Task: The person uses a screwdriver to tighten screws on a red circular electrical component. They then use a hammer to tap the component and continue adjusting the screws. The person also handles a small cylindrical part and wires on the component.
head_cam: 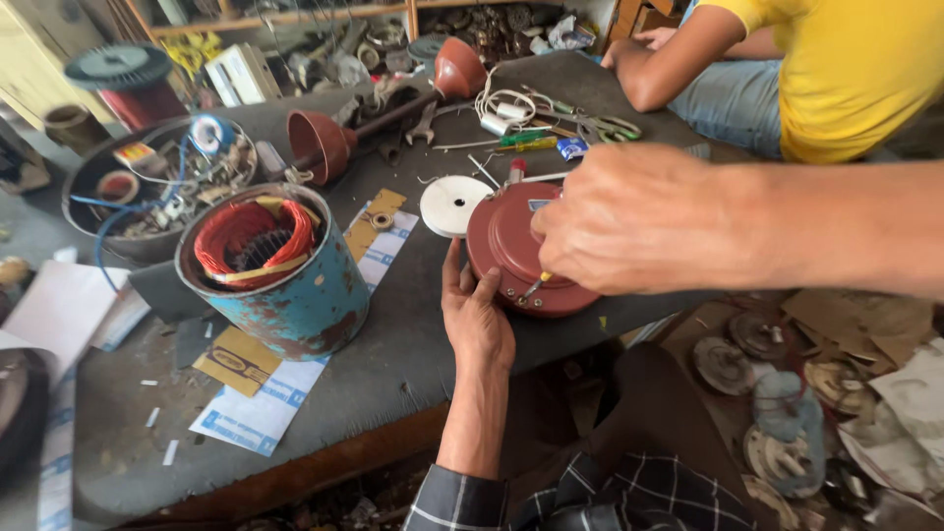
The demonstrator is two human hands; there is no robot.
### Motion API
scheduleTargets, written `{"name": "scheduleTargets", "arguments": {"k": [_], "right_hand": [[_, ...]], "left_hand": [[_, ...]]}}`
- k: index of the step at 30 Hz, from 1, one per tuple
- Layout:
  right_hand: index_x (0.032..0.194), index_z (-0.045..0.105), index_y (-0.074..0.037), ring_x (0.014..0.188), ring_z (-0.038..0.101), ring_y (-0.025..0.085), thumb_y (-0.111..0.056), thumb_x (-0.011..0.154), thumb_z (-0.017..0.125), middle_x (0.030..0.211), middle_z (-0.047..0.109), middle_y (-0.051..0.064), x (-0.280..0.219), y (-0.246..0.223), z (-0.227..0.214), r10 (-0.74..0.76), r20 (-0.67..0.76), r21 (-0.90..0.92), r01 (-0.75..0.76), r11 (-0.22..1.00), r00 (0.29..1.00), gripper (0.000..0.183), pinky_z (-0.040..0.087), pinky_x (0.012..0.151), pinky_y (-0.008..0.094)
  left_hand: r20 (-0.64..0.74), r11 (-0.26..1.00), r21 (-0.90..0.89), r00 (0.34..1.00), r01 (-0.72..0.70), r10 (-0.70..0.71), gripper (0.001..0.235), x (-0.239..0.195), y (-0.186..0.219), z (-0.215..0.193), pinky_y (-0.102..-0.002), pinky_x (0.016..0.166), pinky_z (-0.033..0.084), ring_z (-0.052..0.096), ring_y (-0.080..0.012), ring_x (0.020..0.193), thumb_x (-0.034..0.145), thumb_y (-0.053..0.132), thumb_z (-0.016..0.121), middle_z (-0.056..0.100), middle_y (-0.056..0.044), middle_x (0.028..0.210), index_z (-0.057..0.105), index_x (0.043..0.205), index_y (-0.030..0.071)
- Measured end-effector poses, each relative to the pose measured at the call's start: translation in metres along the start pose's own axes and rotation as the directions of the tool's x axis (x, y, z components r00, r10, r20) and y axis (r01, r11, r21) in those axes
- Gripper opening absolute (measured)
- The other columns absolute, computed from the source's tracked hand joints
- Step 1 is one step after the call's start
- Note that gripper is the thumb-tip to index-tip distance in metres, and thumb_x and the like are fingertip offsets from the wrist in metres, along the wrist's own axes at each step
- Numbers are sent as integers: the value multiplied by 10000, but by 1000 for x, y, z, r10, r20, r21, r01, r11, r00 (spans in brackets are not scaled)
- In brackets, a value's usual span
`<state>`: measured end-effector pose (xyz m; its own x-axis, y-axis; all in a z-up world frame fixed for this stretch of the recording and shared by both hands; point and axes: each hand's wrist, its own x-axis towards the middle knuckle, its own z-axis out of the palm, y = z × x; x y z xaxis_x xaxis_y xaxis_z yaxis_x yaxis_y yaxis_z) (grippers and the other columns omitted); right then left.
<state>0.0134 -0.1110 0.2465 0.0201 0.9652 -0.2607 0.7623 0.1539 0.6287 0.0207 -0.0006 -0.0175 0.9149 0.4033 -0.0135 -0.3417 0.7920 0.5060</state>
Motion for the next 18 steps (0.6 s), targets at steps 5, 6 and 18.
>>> {"name": "scheduleTargets", "arguments": {"k": [5,6,18], "right_hand": [[782,707,-128,722,718,228,-202,755,675,806,651,47,-34,-12,6,153,-1,97,-152,984,988,85,566,518,371],[882,740,-156,702,715,234,-248,777,675,815,667,32,-45,-12,7,245,1,222,-239,945,970,153,559,522,389],[1201,749,-193,971,712,297,-323,907,709,1119,747,96,-136,-62,172,962,91,707,-697,120,258,323,562,807,424]], "left_hand": [[7,999,49,1000,-11,11,788,0,4,1,-372,1047,495,610,-236,1226,886,-132,556,612,-185,1357,266,1595,53],[11,998,54,1000,-17,16,798,-2,4,0,-370,1044,496,612,-234,1219,883,-136,561,612,-182,1350,263,1598,52],[26,997,70,999,18,-20,773,-9,10,-2,-349,992,496,620,-197,1138,907,-82,539,602,-151,1315,254,1601,102]]}}
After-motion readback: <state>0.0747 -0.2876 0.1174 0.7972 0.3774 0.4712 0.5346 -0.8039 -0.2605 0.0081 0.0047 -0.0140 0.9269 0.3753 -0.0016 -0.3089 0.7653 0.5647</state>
